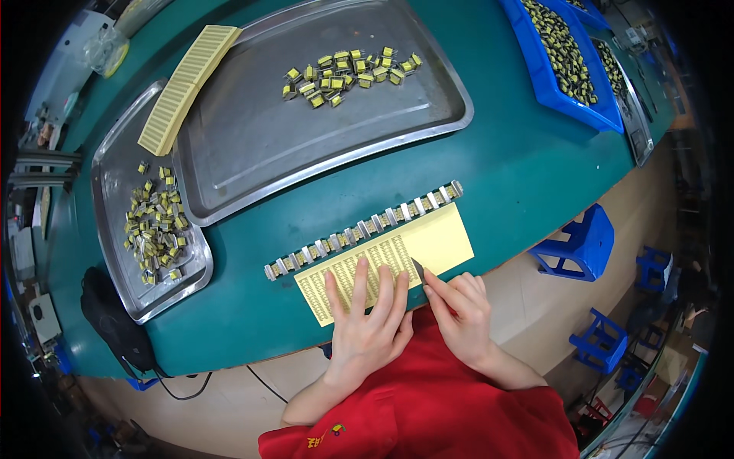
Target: Placing small electronic components into a plastic jig for assembly.
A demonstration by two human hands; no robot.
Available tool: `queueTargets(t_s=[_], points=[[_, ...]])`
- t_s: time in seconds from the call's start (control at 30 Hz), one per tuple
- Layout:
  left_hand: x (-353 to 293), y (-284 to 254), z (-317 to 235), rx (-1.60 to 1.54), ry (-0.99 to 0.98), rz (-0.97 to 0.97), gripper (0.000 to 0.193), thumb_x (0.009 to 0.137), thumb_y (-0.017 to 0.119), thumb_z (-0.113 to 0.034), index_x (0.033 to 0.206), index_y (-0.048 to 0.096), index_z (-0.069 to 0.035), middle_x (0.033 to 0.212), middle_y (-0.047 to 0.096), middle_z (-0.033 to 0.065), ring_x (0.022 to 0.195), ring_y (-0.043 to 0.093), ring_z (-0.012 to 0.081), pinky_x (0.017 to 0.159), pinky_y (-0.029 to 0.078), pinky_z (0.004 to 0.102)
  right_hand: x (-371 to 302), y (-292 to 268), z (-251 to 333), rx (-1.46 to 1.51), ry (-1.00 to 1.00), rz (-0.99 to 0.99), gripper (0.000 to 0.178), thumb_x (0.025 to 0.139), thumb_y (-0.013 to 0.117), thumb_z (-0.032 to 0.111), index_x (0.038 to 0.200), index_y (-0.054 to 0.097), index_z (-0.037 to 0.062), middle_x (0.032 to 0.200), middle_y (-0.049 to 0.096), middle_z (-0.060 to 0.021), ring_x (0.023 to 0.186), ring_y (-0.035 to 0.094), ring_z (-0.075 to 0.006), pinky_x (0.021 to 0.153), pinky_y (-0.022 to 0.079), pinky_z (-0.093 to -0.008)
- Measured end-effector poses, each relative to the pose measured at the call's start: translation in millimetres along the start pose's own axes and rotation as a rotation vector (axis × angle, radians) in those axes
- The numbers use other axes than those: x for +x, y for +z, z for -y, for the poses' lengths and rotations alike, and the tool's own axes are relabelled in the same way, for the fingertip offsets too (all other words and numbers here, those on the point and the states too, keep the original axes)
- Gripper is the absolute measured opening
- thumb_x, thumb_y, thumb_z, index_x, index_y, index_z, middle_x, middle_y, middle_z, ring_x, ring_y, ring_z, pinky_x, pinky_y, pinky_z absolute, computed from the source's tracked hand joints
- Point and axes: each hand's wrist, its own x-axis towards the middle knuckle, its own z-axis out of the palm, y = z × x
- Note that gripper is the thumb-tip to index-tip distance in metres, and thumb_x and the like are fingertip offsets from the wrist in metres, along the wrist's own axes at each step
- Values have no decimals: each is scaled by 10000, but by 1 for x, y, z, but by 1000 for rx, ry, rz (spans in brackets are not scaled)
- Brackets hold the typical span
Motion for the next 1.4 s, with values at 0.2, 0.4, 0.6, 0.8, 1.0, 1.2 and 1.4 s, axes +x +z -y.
queueTargets(t_s=[0.2,0.4,0.6,0.8,1.0,1.2,1.4], points=[[0,0,0,1,2,-12,565,792,637,-290,1314,579,-82,1325,500,134,1342,390,409,1055,214,737,-1,1,0,-9,8,11,292,812,716,3,1104,711,26,700,495,-8,657,473,-172,647,351,-312],[0,1,1,3,3,-11,560,794,633,-294,1309,583,-80,1319,501,135,1344,386,412,1055,213,738,0,3,1,-12,0,-5,310,817,715,29,1126,706,37,697,480,4,654,472,-164,639,332,-314],[0,1,-1,2,5,-11,565,778,653,-286,1299,592,-76,1324,495,151,1357,366,427,1075,187,728,0,3,0,-15,-5,-11,316,823,710,29,1138,700,38,698,483,4,646,471,-162,640,326,-314],[1,0,-3,-1,0,-15,569,758,677,-263,1288,596,-73,1327,491,163,1360,358,438,1092,167,721,0,2,5,-12,35,2,275,817,696,-28,1091,705,-2,728,540,-27,683,500,-179,669,358,-308],[2,2,-4,26,2,-30,557,748,682,-253,1270,606,-74,1320,497,160,1348,374,435,1091,180,719,0,2,4,-4,38,1,268,818,698,-21,1085,707,0,725,544,-22,681,498,-176,662,351,-309],[3,5,-5,22,-12,-54,505,779,645,-256,1248,615,-69,1288,509,150,1326,391,430,1070,197,732,-1,3,2,-5,29,-11,276,815,703,-17,1090,707,5,716,535,-22,668,490,-175,657,347,-307],[11,10,-15,50,-104,-83,500,811,613,-227,1287,594,-73,1249,497,142,1298,386,422,1075,178,720,-1,5,1,-6,17,-26,280,822,706,9,1101,708,26,694,516,-6,643,476,-160,643,331,-308]])
